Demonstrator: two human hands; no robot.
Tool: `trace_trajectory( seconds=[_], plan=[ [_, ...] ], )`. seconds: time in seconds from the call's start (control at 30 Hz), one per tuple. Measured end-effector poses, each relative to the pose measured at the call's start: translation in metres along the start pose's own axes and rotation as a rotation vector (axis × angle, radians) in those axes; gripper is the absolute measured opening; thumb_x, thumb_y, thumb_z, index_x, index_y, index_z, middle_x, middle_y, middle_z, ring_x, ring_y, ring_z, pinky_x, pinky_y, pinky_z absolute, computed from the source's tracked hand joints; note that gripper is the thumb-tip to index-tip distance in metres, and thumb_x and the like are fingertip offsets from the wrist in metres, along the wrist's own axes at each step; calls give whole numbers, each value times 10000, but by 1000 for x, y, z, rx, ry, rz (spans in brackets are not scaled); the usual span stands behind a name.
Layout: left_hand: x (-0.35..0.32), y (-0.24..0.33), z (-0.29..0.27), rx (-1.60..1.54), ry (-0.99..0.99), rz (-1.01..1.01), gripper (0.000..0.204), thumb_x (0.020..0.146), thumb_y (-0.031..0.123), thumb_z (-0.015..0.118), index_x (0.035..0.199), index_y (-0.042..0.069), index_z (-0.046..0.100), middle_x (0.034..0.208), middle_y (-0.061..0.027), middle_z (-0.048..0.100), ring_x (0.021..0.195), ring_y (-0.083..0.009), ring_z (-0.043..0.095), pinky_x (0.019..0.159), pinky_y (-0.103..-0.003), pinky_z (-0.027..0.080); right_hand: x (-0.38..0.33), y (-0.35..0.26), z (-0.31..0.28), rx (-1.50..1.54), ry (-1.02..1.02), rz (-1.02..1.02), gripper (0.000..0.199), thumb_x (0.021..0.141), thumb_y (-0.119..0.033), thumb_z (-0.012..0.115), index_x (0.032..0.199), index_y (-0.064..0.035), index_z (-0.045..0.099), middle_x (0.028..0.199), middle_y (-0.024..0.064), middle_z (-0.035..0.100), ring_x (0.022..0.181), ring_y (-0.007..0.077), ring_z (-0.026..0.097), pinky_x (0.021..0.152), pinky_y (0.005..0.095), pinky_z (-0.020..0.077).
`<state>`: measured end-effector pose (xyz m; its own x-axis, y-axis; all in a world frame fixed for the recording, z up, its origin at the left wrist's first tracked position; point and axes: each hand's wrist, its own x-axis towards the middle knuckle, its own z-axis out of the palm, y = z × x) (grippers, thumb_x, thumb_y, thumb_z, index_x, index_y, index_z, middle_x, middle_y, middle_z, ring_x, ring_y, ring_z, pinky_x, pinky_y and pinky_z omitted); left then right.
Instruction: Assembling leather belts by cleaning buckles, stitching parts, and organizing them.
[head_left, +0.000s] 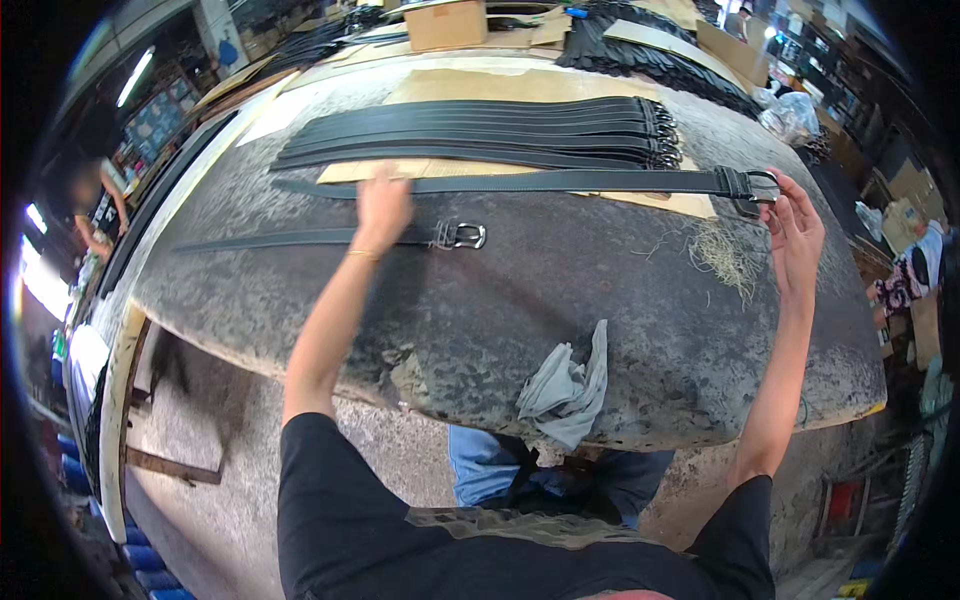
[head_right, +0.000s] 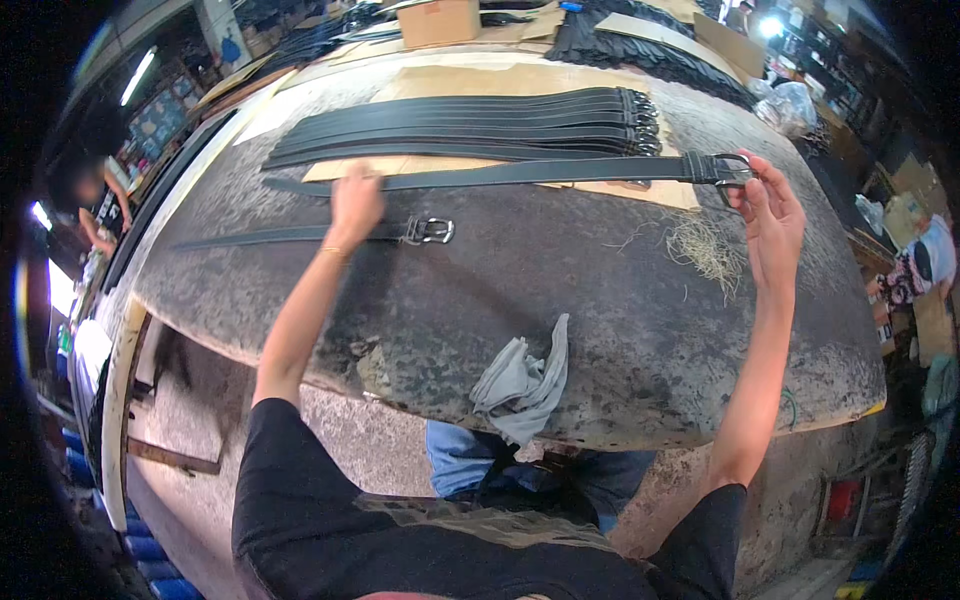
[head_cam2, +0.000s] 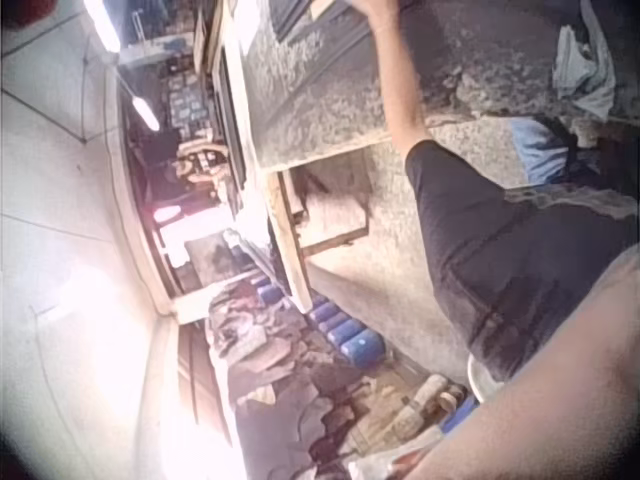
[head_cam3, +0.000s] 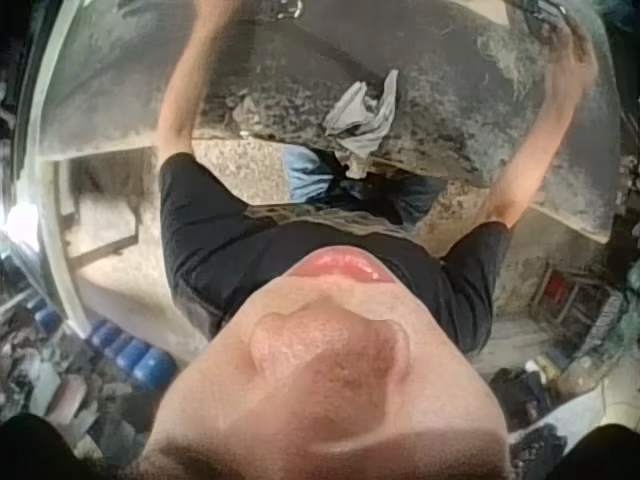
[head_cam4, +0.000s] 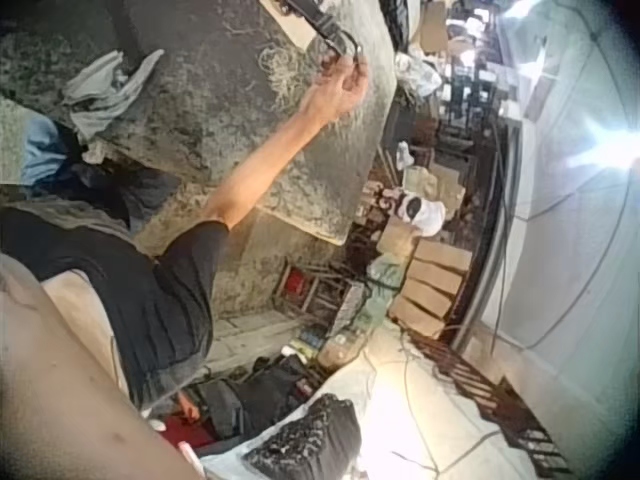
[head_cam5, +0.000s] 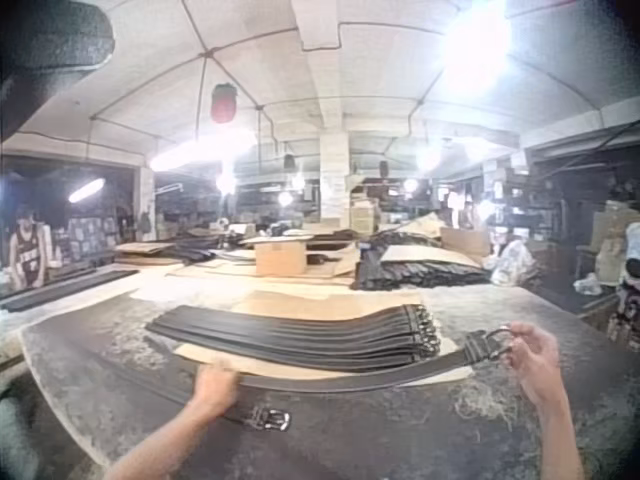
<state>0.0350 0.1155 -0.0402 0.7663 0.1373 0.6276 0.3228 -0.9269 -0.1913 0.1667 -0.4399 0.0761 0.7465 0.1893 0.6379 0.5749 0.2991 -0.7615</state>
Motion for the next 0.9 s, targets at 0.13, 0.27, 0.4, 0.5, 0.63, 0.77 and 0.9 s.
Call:
trace_trajectory(
  seconds=[0.13,0.27,0.4,0.5,0.63,0.77,0.9],
  plan=[
    [14,-88,9,22,-270,-568,331,930,227,483,1228,151,606,1416,-285,425,1031,-423,653,794,-501,556,9,44,-35,86,77,158,347,949,-94,636,1257,53,572,1061,78,647,841,130,637,759,235,547],
    [32,-165,19,78,-242,-523,302,999,367,429,1191,209,599,1034,-265,674,893,-478,665,755,-554,526,26,112,-20,125,67,308,318,950,-61,624,1237,68,576,1033,86,644,866,139,645,789,239,553],
    [82,-191,30,-97,13,-579,322,995,320,444,1245,160,567,985,-269,681,915,-478,650,775,-537,510,50,171,-6,242,217,386,288,953,-40,609,1216,75,576,1017,95,643,906,176,657,843,259,564],
    [119,-219,43,-178,348,-541,453,964,255,510,1372,60,484,1162,-283,618,1080,-443,591,894,-486,467,64,207,3,294,247,393,281,955,-37,605,1211,77,575,1021,97,640,912,196,658,869,280,570],
    [143,-245,77,-161,170,-542,571,937,299,544,1442,68,413,1344,-290,505,1239,-437,490,1024,-482,404,68,231,9,262,283,393,281,952,-28,606,1208,83,573,1037,104,637,908,199,657,855,286,572],
    [119,-237,149,-143,-80,-551,633,928,367,524,1494,147,344,1468,-311,361,1377,-456,335,1089,-535,346,58,242,8,109,267,411,292,945,-23,618,1207,97,571,1034,122,641,860,201,662,812,289,573],
    [74,-258,182,-227,-276,-670,629,942,384,458,1500,121,332,1439,-289,427,1387,-428,340,1106,-552,310,51,259,11,57,258,383,342,934,-40,644,1234,102,561,1050,136,650,847,200,666,754,285,561]
  ],
)
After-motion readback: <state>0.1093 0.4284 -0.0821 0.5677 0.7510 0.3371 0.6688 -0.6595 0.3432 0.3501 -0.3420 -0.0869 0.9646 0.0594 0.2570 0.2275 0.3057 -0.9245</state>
